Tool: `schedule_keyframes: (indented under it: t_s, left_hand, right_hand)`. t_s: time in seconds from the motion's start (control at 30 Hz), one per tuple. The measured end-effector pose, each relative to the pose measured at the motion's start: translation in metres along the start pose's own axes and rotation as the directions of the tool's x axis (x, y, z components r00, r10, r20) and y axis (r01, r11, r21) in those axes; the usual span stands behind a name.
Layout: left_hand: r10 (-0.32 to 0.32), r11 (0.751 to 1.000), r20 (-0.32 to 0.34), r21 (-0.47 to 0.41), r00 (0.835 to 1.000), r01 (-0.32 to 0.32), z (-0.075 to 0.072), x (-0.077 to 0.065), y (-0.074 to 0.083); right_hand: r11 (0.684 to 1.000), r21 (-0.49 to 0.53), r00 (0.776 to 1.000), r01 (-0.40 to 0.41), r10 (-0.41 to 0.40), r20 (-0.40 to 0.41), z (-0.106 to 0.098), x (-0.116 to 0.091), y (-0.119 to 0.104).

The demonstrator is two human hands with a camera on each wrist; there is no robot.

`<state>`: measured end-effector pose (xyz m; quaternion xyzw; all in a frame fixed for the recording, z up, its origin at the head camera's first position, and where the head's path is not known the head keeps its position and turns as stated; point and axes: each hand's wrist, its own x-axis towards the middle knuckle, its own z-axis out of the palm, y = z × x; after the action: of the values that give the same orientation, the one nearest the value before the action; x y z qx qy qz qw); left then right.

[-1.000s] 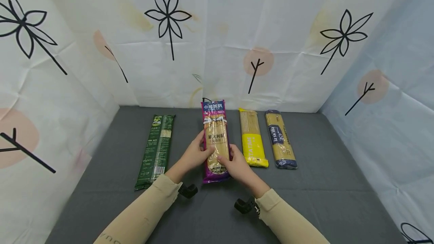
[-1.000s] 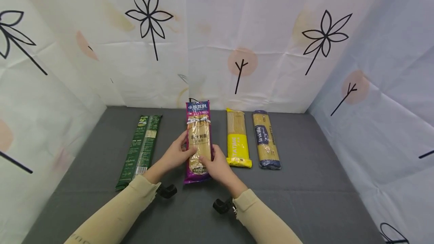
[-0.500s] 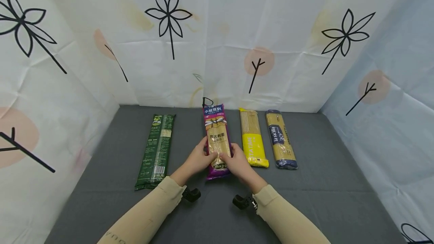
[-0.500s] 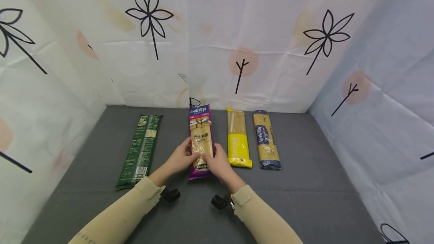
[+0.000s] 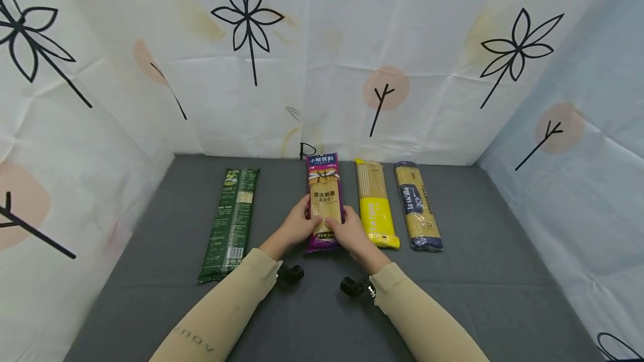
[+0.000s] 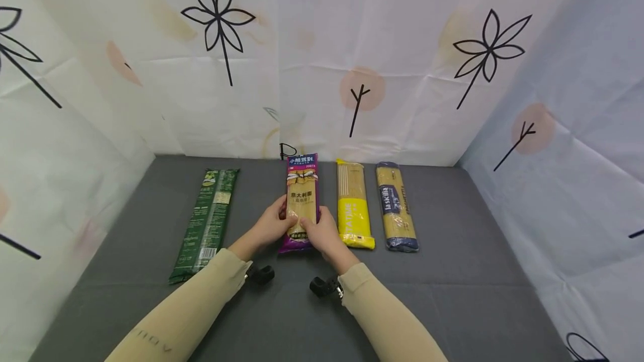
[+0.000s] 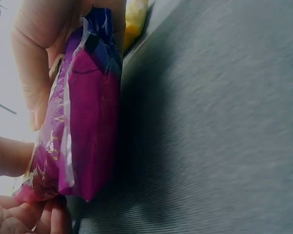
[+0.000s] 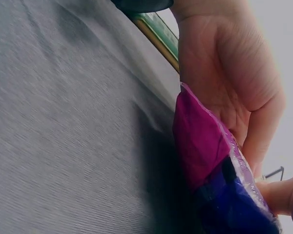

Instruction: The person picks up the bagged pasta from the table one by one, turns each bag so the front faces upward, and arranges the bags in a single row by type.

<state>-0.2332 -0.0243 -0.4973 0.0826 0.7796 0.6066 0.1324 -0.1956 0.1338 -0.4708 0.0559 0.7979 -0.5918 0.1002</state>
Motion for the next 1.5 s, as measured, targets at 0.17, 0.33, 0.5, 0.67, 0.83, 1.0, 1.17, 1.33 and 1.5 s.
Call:
schedule_keyframes:
  t_s: [0.17,0.33,0.5,0.67,0.83,1.0,1.17,1.33,1.5]
  left_hand:
    - [-0.012,0.997,-0.007,0.076,1.000,0.012,-0.001,0.007,-0.004]
    - [-0.037,0.990,-0.028,0.134,0.999,0.040,-0.003,0.006,-0.007]
    - [-0.029,0.985,0.030,0.173,0.999,0.023,-0.009,0.005,-0.011]
    - [-0.020,0.979,0.069,0.204,0.997,0.006,-0.013,0.004,-0.013]
    - [-0.028,0.979,0.071,0.203,0.997,0.013,-0.013,0.004,-0.010]
    - [-0.040,0.974,0.064,0.226,0.997,0.025,-0.013,0.003,-0.009]
    - [-0.035,0.972,0.064,0.235,0.997,0.019,-0.014,0.003,-0.008]
    - [-0.015,0.974,0.066,0.228,0.998,-0.001,-0.014,0.002,-0.008]
    - [-0.022,0.976,0.075,0.219,0.997,0.005,-0.013,0.000,-0.011]
  right_hand:
    - [0.998,-0.052,1.000,-0.030,0.030,-0.010,0.000,0.007,-0.002]
    - [0.981,-0.188,0.999,-0.036,0.033,-0.016,0.000,0.009,-0.008]
    - [0.965,-0.254,0.998,-0.061,0.057,-0.021,-0.001,0.010,-0.011]
    - [0.971,-0.230,0.998,-0.061,0.064,0.005,-0.004,0.010,-0.010]
    - [0.966,-0.251,0.998,-0.064,0.069,0.008,-0.008,0.013,-0.008]
    - [0.959,-0.275,0.997,-0.070,0.079,0.021,-0.009,0.015,-0.006]
    - [0.959,-0.274,0.996,-0.074,0.082,0.019,-0.009,0.016,-0.005]
    - [0.960,-0.270,0.997,-0.071,0.077,0.012,-0.008,0.014,-0.006]
    - [0.954,-0.292,0.998,-0.064,0.061,-0.017,-0.004,0.012,-0.005]
